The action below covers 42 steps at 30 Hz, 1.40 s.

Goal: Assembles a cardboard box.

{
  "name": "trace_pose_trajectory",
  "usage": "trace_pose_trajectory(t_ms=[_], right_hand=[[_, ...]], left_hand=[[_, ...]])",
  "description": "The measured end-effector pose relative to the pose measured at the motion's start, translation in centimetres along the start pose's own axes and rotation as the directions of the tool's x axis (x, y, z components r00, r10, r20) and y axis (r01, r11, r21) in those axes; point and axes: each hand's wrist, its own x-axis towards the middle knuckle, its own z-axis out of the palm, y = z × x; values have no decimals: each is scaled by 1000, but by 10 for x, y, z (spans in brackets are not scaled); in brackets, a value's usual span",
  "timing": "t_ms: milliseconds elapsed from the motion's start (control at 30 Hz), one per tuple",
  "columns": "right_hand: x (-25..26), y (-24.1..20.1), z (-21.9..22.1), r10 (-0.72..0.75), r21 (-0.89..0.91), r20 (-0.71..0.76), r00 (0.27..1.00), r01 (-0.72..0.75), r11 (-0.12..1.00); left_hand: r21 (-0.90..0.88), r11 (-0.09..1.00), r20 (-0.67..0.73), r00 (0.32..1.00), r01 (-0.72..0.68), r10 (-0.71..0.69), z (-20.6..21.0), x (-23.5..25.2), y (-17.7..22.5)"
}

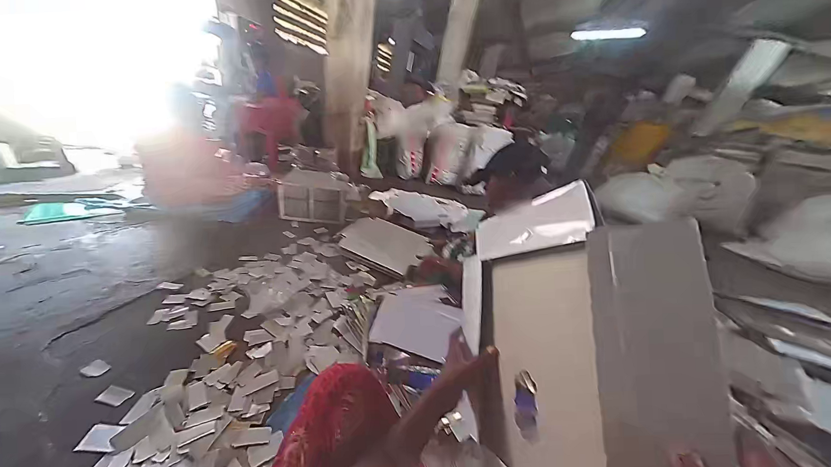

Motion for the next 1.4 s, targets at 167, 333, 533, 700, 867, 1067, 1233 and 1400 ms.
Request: trace_pose_trajectory(t_ms=[167, 333, 533, 700, 867, 1067, 1233, 1400], right_hand=[[-19, -14, -31, 13, -130, -167, 986, -35, 991], [-29, -24, -66, -47, -157, -224, 973, 12, 988], [-35, -14, -125, -35, -316, -255, 966, -49, 947], [-46, 31, -139, 230, -365, -271, 935, -321, 874], [-31, 49, -114, 425, -499, -295, 856, -517, 695], [-38, 72, -102, 526, -235, -268, 807, -584, 777], [-72, 71, -121, 383, 261, -258, 887, -318, 912], [-77, 39, -111, 354, 323, -441, 825, -223, 920]], left_hand=[[120, 983, 150, 981, -140, 122, 13, -6, 17], [140, 985, 144, 986, -101, 80, 4, -10, 33], [-160, 987, 264, 964, 19, 25, -20, -20, 50], [-316, 947, 317, 947, 54, 52, -20, -35, 51], [-342, 940, 282, 954, 6, 97, -14, -41, 57], [-467, 884, 381, 901, -5, 206, -25, -49, 49], [-497, 868, 505, 814, 3, 287, -32, -43, 38], [-233, 972, 395, 911, -26, 120, -22, -46, 45]])
